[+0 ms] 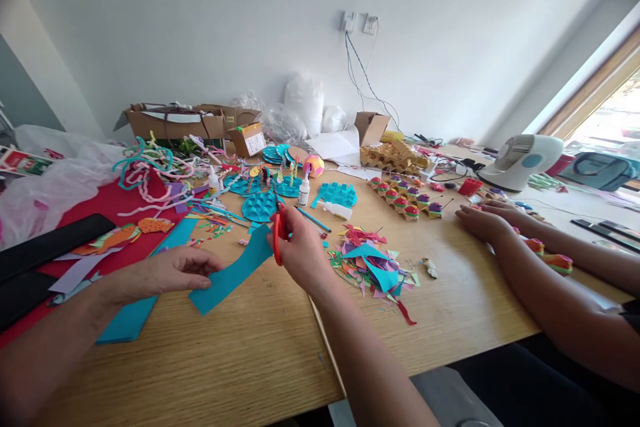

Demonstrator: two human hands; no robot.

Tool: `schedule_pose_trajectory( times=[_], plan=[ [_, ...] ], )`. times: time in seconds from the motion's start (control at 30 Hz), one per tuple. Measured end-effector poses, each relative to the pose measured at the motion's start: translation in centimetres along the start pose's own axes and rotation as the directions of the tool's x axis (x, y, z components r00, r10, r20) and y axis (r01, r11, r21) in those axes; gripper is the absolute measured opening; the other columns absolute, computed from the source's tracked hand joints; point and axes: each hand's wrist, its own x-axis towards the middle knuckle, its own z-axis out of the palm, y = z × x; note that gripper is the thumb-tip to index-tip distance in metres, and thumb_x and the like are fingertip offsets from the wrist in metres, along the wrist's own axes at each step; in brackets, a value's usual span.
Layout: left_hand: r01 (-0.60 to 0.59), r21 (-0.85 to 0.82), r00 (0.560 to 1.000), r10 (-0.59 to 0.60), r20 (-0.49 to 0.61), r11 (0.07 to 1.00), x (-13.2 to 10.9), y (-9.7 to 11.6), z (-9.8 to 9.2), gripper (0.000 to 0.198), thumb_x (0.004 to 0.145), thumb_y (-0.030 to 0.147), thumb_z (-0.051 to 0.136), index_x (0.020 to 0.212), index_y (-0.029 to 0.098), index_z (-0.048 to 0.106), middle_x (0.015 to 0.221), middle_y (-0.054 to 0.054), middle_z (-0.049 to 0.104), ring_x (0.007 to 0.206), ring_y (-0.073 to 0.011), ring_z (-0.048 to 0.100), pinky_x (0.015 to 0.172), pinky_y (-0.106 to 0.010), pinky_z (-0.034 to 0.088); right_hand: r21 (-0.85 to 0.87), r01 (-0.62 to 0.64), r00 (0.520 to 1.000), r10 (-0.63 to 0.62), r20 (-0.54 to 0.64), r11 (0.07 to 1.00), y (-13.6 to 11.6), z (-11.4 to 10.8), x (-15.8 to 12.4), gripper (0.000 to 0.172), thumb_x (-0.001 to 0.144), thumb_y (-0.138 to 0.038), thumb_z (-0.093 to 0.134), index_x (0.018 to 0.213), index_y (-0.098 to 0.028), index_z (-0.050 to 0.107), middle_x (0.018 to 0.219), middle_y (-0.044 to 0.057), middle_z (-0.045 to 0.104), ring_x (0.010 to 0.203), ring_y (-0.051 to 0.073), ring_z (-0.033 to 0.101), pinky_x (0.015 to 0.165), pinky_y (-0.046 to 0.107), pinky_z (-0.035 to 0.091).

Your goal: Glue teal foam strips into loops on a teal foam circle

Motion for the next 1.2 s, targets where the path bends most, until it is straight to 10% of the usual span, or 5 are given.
schedule_pose_trajectory(
  times=[0.17, 0.3, 0.47, 0.7, 1.2],
  plan=[
    [-0.012, 0.029, 1.0, 0.011, 0.025, 1.0, 0.6, 0.0, 1.5, 0.009, 0.068, 0.027, 0.062, 0.067, 0.019, 0.066, 0.06, 0.003, 0.058, 0.056, -0.0116, 0.049, 0.052, -0.02, 0.036, -0.116, 0.055, 0.997, -0.048, 0.059, 0.992, -1.0, 0.4, 1.2, 0.02, 0.069, -0.027, 0.056, 0.086, -0.019, 0.051, 0.066, -0.005, 0.048, 0.058, 0.011, 0.043, 0.052, 0.023, 0.033],
    [-0.065, -0.146, 0.966, 0.026, -0.256, 0.987, 0.4, 0.5, 2.5, 0.017, 0.071, 0.035, 0.06, 0.068, 0.019, 0.061, 0.058, 0.004, 0.052, 0.05, -0.0097, 0.045, 0.045, -0.019, 0.033, -0.05, 0.021, 0.998, -0.024, -0.055, 0.999, -1.1, 0.9, -0.2, 0.023, 0.071, -0.036, 0.059, 0.082, -0.019, 0.049, 0.066, -0.005, 0.046, 0.06, 0.011, 0.042, 0.054, 0.024, 0.034],
    [-0.231, -0.19, 0.849, 0.102, -0.518, 0.954, 0.4, 1.3, 3.9, 0.018, 0.074, 0.037, 0.06, 0.072, 0.019, 0.059, 0.064, 0.003, 0.054, 0.054, -0.0101, 0.046, 0.047, -0.019, 0.037, 0.253, -0.141, 0.989, 0.123, 0.086, 0.957, 0.1, 3.4, -3.7, 0.027, 0.065, -0.036, 0.065, 0.078, -0.02, 0.048, 0.071, -0.003, 0.05, 0.062, 0.011, 0.045, 0.058, 0.024, 0.037],
    [-0.23, -0.11, 0.87, 0.154, -0.469, 0.967, 0.1, 2.3, 5.4, 0.016, 0.071, 0.034, 0.059, 0.075, 0.02, 0.061, 0.066, 0.002, 0.057, 0.051, -0.0101, 0.045, 0.046, -0.021, 0.039, 0.46, -0.152, 0.988, 0.138, 0.064, 0.875, 1.0, 5.2, -4.0, 0.028, 0.057, -0.029, 0.065, 0.075, -0.021, 0.045, 0.07, -0.003, 0.05, 0.065, 0.013, 0.048, 0.062, 0.026, 0.04],
    [-0.262, -0.316, 0.818, 0.037, -0.574, 0.912, -2.2, 2.7, 5.6, 0.016, 0.073, 0.033, 0.062, 0.072, 0.019, 0.055, 0.068, 0.003, 0.059, 0.064, -0.0133, 0.056, 0.062, -0.026, 0.051, -0.302, -0.121, 0.954, 0.195, 0.23, 0.946, -0.8, 3.4, -10.6, 0.029, 0.086, -0.036, 0.039, 0.063, -0.02, 0.04, 0.058, -0.004, 0.043, 0.053, 0.009, 0.037, 0.05, 0.022, 0.023]
  ],
)
